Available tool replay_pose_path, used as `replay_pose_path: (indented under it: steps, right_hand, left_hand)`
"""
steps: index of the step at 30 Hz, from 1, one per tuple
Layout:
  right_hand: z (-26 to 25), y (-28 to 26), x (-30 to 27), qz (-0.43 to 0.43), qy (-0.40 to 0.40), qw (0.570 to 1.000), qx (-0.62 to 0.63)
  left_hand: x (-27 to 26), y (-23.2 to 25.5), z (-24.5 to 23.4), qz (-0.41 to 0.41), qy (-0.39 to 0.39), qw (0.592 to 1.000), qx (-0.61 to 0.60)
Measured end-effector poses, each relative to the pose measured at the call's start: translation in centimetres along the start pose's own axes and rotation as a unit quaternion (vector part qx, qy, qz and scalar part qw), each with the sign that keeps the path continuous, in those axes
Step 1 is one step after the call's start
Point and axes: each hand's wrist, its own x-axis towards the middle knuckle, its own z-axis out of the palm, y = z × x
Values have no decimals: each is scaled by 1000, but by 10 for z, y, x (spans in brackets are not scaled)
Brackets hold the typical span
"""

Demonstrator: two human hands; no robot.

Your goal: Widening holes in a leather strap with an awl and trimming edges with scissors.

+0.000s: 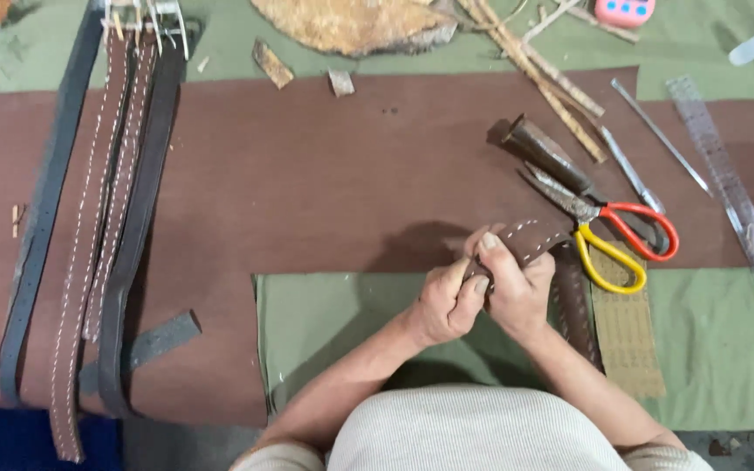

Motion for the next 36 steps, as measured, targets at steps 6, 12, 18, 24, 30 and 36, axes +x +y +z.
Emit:
replay_pose_path:
  steps: [6,12,18,24,30,36]
  right_hand:
    - [-1,-18,3,-32,-24,998,-44]
    - [-8,31,9,-13,-4,1000,24]
    - [-15,42,16,24,-35,994,100]
    - [-45,19,7,70,-265,961,37]
    - [-75,50,-1,45,-299,925,-230]
    - [-67,34,-13,-82,-240,939,-233]
  left_hand:
    - [2,7,2,34,-12,999,24]
    - [4,-19,-7,-36,-32,999,-20]
    - [26,24,-17,-120,-63,984,-119]
    - [58,77,-42,-188,-85,976,-75]
    - [55,73,-66,-218,-103,970,7]
    - [44,77,-77,-285,-37,957,-39]
